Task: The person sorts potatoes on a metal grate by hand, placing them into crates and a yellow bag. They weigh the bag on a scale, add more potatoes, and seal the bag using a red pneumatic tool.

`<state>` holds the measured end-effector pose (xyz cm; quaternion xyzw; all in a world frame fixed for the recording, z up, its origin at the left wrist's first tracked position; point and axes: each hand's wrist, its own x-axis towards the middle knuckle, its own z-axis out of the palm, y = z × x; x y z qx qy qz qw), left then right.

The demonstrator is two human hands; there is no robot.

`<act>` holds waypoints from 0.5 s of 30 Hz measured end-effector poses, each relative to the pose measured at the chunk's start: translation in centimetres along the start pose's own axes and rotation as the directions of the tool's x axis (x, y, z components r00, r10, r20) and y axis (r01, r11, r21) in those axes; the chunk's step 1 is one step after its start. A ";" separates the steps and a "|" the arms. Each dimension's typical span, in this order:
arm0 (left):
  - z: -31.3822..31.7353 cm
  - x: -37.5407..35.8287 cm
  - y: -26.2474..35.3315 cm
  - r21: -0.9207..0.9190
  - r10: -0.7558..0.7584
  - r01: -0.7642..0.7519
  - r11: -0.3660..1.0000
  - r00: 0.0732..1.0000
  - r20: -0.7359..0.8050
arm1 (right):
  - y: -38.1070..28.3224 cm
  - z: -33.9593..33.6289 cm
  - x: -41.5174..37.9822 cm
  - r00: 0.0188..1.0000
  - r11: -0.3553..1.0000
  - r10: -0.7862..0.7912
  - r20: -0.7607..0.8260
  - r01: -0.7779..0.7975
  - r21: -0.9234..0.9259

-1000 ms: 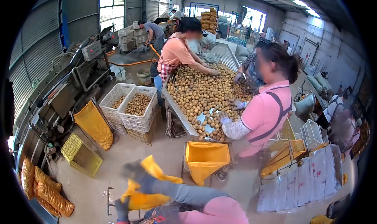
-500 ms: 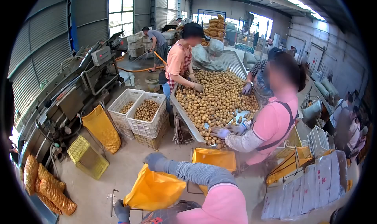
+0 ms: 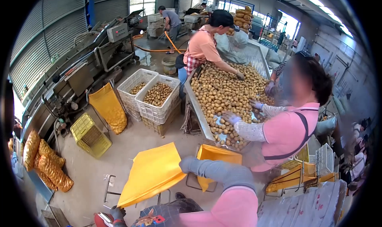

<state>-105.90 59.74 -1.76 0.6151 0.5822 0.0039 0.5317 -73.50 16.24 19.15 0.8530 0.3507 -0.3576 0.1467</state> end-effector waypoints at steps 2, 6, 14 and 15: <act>0.3 -0.1 -1.7 -0.526 0.199 -0.226 0.820 0.974 -0.108 | 0.2 1.7 1.2 0.984 0.970 0.105 -0.145 -0.069 0.234; 0.4 -1.8 -3.9 0.381 0.895 -0.814 0.438 0.435 -0.100 | -2.4 0.4 5.5 0.817 -0.480 0.509 -0.271 0.531 0.699; -7.8 -1.1 0.1 -0.266 0.676 -0.664 0.699 0.734 -0.059 | -8.2 2.1 3.3 0.509 0.623 -0.336 -0.793 0.751 0.218; -8.0 -1.8 -0.3 -0.271 0.666 -0.658 0.702 0.742 -0.077 | -8.6 3.6 3.4 0.346 0.607 -0.545 -0.764 0.791 -0.075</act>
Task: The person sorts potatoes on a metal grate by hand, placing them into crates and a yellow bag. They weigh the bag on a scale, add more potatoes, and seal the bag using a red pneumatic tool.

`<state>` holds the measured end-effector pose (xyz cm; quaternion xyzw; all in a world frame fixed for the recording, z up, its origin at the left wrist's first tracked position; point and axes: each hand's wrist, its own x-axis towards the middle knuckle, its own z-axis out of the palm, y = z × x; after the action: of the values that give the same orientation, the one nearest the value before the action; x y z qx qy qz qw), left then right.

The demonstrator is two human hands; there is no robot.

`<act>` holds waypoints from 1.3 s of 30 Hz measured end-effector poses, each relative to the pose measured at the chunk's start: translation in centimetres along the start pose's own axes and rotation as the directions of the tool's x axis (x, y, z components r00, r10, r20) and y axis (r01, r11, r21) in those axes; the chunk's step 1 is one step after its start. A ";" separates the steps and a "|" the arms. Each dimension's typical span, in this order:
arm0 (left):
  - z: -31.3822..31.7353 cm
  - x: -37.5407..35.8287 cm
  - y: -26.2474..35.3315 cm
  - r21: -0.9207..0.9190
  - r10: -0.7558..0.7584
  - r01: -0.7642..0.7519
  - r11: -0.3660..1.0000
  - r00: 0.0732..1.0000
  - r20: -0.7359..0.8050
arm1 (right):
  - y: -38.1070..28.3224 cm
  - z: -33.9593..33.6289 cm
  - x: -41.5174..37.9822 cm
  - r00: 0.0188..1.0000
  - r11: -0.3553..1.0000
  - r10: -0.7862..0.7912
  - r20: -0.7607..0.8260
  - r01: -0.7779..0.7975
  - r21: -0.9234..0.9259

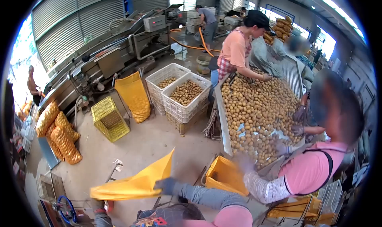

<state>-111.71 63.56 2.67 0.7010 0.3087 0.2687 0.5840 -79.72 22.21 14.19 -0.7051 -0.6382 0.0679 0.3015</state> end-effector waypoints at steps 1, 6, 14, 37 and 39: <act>-0.3 -0.4 0.1 -0.088 -0.012 0.009 0.996 0.999 -0.030 | -0.9 -1.3 0.6 1.000 1.000 -0.013 0.012 0.013 0.005; 2.5 -2.1 11.2 -0.585 -0.165 0.103 0.805 0.985 -0.054 | 2.7 -1.0 1.6 0.889 -0.246 0.418 0.185 -0.085 0.965; 6.1 -10.7 11.2 -0.370 -0.355 0.537 0.758 0.816 0.457 | 14.8 -3.2 -0.7 0.857 0.419 0.512 -0.048 -0.201 0.886; 0.2 -11.4 -2.4 -0.996 -0.253 -0.026 0.091 0.966 -0.048 | -2.7 1.9 18.5 0.789 0.612 0.614 -0.007 -0.471 0.636; -0.2 -11.5 -0.1 -0.972 -0.271 -0.055 0.229 0.955 -0.118 | -7.0 1.6 22.9 0.981 0.994 -0.103 0.167 0.105 -0.003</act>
<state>-119.55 55.16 2.38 0.1245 0.1989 0.4498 0.8617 -82.48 44.38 23.08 -0.6644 -0.6976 0.1068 0.2460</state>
